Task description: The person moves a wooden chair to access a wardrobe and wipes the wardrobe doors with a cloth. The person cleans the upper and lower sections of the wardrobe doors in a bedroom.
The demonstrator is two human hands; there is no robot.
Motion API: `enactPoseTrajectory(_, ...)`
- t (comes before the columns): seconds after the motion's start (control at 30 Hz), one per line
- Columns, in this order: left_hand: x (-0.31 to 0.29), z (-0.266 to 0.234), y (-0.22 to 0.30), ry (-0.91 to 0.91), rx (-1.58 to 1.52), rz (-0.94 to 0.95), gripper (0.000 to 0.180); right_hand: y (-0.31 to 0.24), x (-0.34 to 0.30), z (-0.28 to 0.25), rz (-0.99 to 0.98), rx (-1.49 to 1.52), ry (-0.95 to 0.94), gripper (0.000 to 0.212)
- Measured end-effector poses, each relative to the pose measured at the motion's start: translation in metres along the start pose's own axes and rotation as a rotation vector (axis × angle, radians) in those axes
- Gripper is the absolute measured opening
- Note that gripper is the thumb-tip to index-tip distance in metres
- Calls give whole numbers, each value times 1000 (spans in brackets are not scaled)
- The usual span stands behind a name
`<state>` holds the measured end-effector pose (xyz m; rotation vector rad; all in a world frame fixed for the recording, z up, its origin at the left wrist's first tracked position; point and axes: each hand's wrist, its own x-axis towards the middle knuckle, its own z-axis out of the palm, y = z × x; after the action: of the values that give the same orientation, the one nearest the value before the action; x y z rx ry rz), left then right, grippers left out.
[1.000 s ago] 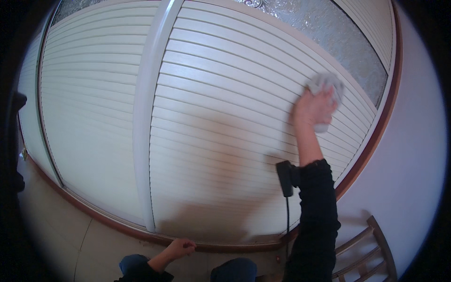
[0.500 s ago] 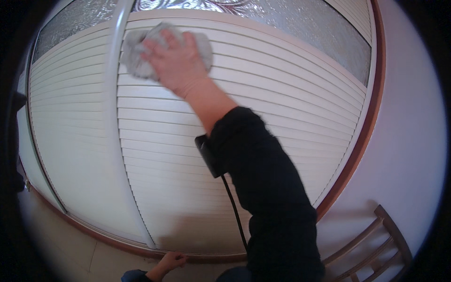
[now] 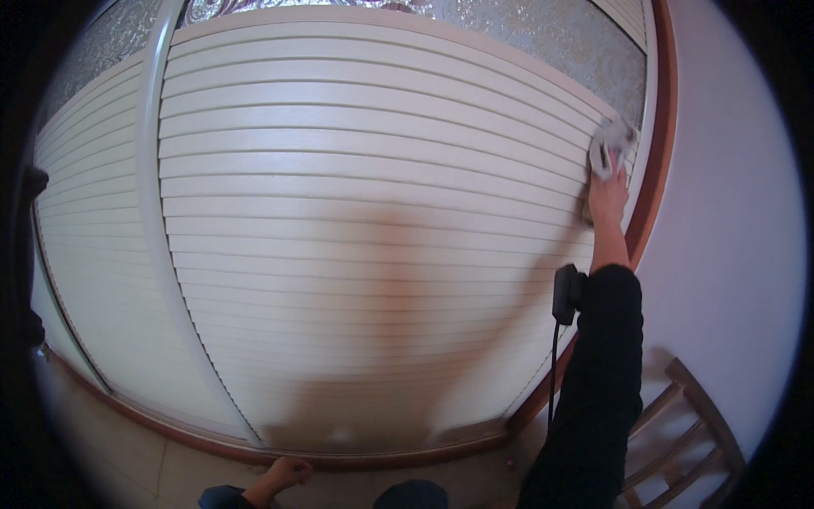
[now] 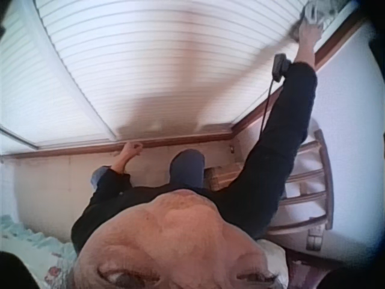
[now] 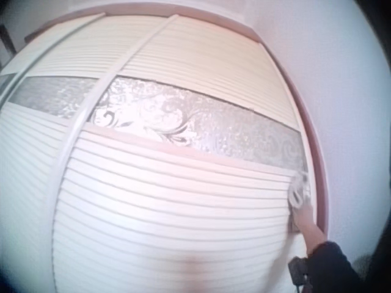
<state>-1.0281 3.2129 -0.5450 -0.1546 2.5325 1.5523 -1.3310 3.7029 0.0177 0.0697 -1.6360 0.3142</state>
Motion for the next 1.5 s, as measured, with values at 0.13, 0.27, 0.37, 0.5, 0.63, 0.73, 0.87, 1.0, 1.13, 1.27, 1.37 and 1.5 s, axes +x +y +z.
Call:
enactPoseTrajectory(0.13, 7, 9, 4, 2, 121, 106, 21, 12, -29, 9, 149, -45, -15, 51)
enactPoseTrajectory(0.27, 9, 18, 16, 93, 336, 255, 23, -75, -52, -6, 161, 17, 43, 49)
enactPoseTrajectory(0.37, 8, 21, 25, 22, 277, 254, 23, -175, -61, -18, 37, 9, 86, 48)
enactPoseTrajectory(0.5, 0, 23, 42, -6, 340, 278, 22, -317, -69, -28, -373, 89, 193, 52)
enactPoseTrajectory(0.63, -6, 13, 54, -41, 419, 263, 27, -436, -74, -30, -735, 365, 226, 62)
enactPoseTrajectory(0.73, -6, 6, 59, -88, 466, 328, 33, -472, -67, -31, -832, 356, 248, 48)
enactPoseTrajectory(0.87, -10, 7, 58, -210, 540, 144, 36, -451, -45, -36, -963, 425, 189, 40)
enactPoseTrajectory(1.0, -11, 11, 52, -293, 629, 163, 38, -383, -23, -36, -804, 366, 233, 43)
enactPoseTrajectory(1.13, -10, 16, 29, -365, 724, 146, 38, -278, 7, -28, -564, 42, 242, 64)
enactPoseTrajectory(1.27, -8, 18, -1, -398, 650, 174, 38, -139, 39, -10, -231, 50, 203, 45)
enactPoseTrajectory(1.37, -2, 20, -13, -402, 702, 188, 39, -30, 51, 0, 2, 6, 51, 56)
enactPoseTrajectory(1.5, 1, 21, -15, -452, 718, 179, 39, 77, -20, 14, 97, -4, -1, 56)
